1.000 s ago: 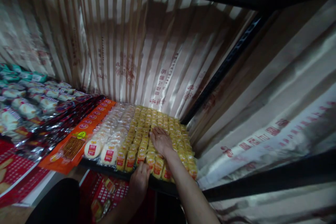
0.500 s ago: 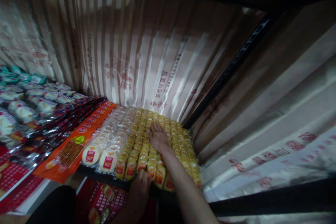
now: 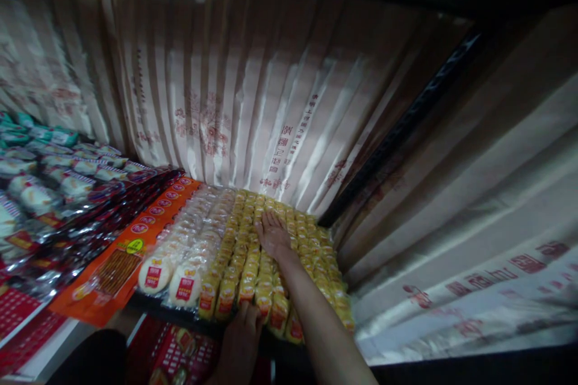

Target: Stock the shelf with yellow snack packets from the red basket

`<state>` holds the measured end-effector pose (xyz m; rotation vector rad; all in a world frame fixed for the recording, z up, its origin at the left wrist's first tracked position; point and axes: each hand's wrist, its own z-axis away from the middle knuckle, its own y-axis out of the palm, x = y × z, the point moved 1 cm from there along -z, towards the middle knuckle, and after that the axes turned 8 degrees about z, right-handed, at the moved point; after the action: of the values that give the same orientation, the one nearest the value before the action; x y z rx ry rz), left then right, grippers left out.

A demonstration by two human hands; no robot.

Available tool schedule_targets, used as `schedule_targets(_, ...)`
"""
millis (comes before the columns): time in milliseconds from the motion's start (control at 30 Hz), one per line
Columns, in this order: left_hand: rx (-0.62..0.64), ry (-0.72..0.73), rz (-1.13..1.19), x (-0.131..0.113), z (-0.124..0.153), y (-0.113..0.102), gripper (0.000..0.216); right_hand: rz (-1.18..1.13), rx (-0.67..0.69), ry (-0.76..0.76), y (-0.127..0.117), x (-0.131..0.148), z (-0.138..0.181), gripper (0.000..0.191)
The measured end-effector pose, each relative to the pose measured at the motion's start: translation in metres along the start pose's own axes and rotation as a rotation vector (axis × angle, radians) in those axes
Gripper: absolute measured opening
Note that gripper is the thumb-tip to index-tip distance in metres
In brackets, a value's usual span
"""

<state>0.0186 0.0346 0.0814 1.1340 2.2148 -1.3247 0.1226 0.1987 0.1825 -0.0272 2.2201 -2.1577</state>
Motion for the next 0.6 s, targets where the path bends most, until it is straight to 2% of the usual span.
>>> schedule_targets(167, 0.001, -0.016, 0.042, -0.003, -0.002, -0.004, 0.024, -0.007, 0.045, 0.039, 0.003, -0.002, -0.003, 0.061)
schedule_targets(367, -0.013, 0.020, 0.043, 0.000, 0.000, -0.002, 0.025, -0.002, -0.021, 0.002, -0.005, -0.001, -0.011, 0.062)
schedule_targets(600, 0.037, 0.024, 0.075, 0.004, 0.000, 0.001, 0.031, 0.020, 0.045, 0.061, 0.001, -0.005, -0.021, 0.060)
